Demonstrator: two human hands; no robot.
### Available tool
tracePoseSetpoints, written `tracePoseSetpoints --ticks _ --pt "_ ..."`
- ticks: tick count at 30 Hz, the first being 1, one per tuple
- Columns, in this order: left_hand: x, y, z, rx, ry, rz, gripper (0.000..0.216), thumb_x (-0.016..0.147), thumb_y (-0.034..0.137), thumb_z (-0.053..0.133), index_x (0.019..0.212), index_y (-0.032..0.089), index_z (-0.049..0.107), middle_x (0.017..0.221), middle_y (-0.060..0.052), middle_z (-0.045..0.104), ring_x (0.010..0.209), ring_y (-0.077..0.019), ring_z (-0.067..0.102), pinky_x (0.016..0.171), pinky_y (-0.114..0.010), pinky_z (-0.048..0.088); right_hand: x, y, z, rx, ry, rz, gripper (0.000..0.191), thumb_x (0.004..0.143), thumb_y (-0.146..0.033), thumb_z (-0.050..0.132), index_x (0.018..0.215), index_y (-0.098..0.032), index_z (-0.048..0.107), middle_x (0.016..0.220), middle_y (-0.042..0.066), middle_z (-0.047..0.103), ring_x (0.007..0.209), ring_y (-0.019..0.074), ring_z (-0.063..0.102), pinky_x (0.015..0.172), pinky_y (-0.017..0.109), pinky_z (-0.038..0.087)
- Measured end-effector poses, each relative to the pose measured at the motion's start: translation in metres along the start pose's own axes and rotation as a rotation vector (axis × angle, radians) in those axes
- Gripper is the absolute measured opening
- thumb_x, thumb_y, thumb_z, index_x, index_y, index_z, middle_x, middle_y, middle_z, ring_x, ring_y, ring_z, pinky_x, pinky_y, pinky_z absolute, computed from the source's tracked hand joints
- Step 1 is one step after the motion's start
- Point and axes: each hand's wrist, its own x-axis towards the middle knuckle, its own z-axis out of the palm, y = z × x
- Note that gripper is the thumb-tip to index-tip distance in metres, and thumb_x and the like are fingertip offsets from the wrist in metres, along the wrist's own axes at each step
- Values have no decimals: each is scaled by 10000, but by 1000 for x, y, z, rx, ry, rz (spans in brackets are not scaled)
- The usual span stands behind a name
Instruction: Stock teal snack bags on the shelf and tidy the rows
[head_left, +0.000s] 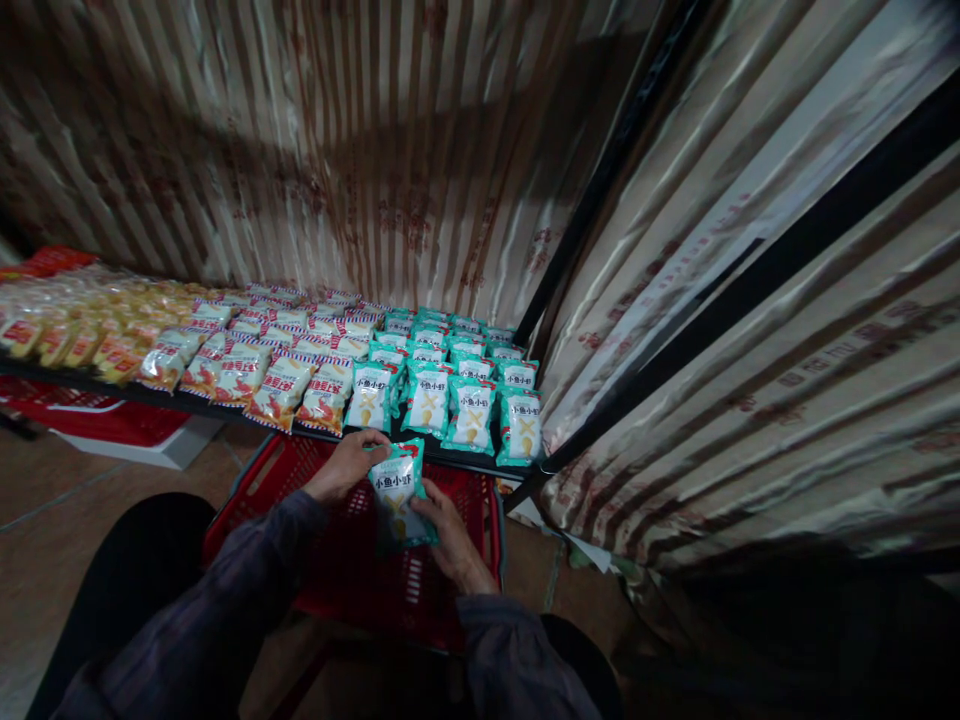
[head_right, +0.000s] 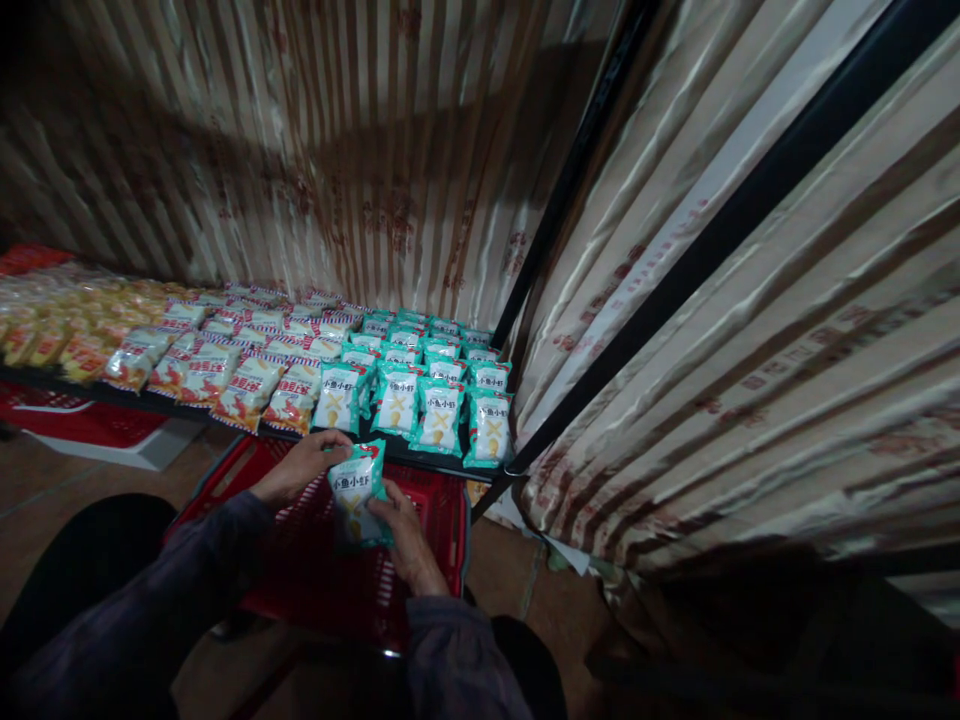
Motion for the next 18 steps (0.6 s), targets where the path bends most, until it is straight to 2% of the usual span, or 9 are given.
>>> tracePoseSetpoints --ticks 7,13,18 --pt "6 3 8 56 113 85 282 625 446 563 703 177 590 686 10 579 690 -161 522 658 -270 406 -6 -12 1 -33 5 -48 548 607 -464 797 1054 -190 640 976 48 719 845 178 654 776 284 475" --pt "15 9 11 126 168 127 243 656 420 540 732 194 588 713 -1 592 720 -182 535 690 -289 415 -6 -16 -6 -81 8 -91 591 599 -450 816 1106 -213 626 1089 52 696 993 203 633 914 327 452" --pt "21 12 14 190 199 152 189 688 375 526 722 202 595 745 -15 622 776 -202 556 741 -308 426 -3 -14 -14 -136 -7 -109 595 624 -427 805 1149 -231 605 1118 43 686 1035 217 625 951 354 445"
